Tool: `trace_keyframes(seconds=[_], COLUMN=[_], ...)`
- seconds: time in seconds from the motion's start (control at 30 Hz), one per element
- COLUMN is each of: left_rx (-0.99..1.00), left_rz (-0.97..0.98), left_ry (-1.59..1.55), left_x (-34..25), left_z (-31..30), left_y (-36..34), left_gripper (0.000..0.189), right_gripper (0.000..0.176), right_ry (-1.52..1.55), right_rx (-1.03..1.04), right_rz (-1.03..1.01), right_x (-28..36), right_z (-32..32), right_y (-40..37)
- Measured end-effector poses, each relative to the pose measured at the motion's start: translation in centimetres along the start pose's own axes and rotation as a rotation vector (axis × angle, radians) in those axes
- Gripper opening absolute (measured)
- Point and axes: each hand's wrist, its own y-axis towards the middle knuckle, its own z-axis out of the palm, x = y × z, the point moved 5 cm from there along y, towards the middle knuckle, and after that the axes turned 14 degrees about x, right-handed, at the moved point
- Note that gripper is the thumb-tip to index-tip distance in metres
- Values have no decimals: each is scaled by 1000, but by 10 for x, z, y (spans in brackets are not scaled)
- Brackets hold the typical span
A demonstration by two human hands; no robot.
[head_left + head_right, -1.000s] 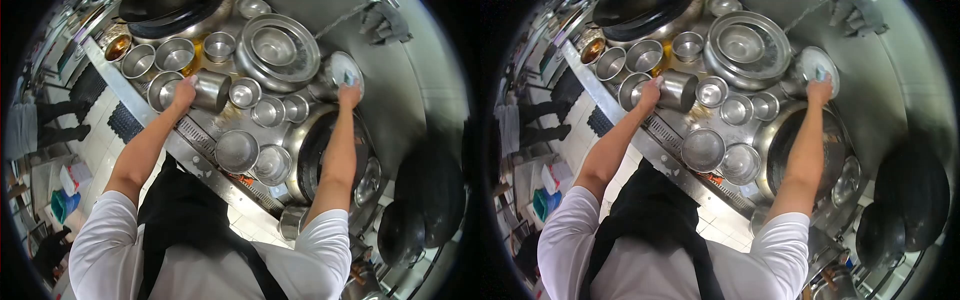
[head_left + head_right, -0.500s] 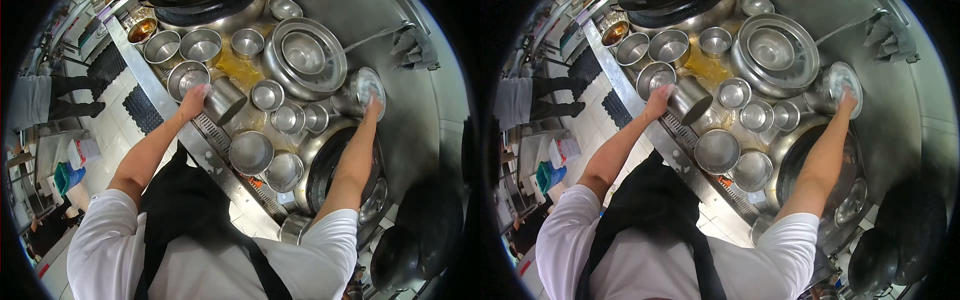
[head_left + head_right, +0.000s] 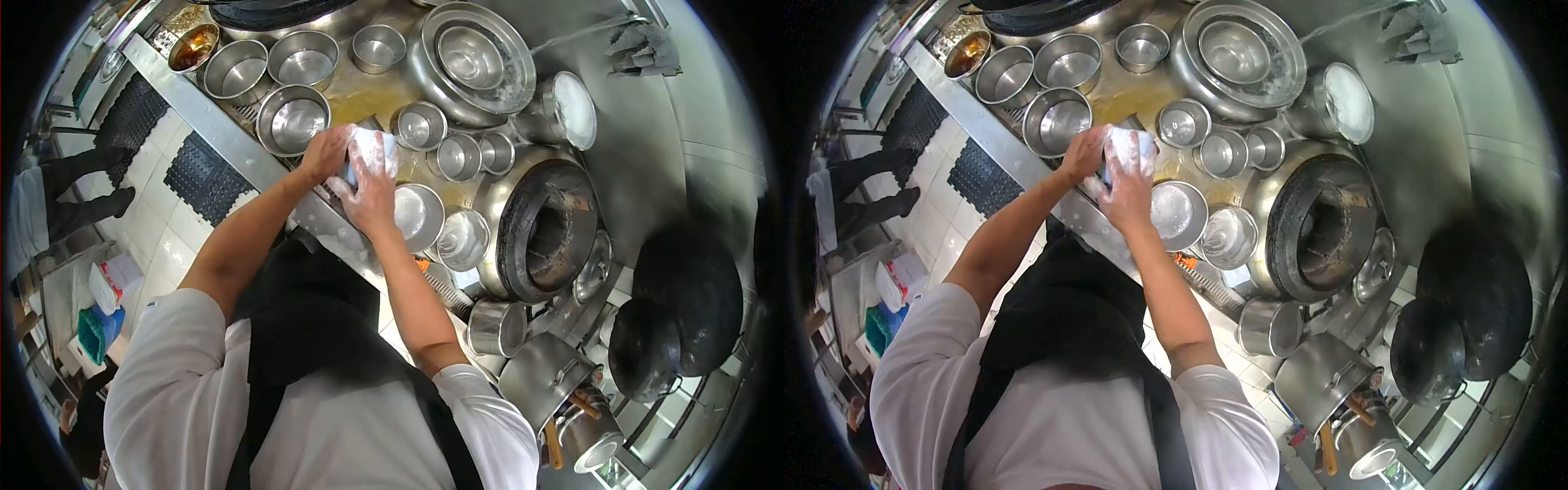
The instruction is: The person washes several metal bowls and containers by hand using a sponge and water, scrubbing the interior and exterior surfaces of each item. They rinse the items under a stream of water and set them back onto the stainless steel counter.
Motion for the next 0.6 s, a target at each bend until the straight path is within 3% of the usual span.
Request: trace_keyframes(seconds=[0.1, 0.13, 0.17, 0.23, 0.3, 0.43, 0.5, 0.6], left_rx=[101, 29, 101, 252, 182, 201, 194, 201], left_rz=[-185, -95, -180, -333, -238, -195, -171, -156], left_ry=[-185, -139, -125, -92, -51, -68, -86, -81], left_x=[7, 11, 8, -10, -1, 3, 4, 9], left_z=[0, 7, 4, -11, -9, -6, -7, 0], left_y=[-5, -7, -11, -12, -8, -13, -18, -30], left_gripper=[35, 39, 35, 30, 32, 31, 35, 35], right_gripper=[42, 40, 41, 45, 48, 51, 51, 50], right_ry=[80, 329, 386, 149, 134, 31, 167, 361], right_rx=[-12, -5, 212, 328, 19, 105, 134, 180], right_rz=[83, 224, 497, 606, 235, 124, 302, 494], right_x=[-28, -49, -75, -93, -64, -18, -68, -78], right_z=[24, 26, 34, 41, 40, 31, 48, 45], right_y=[17, 32, 37, 38, 23, -4, 11, 22])
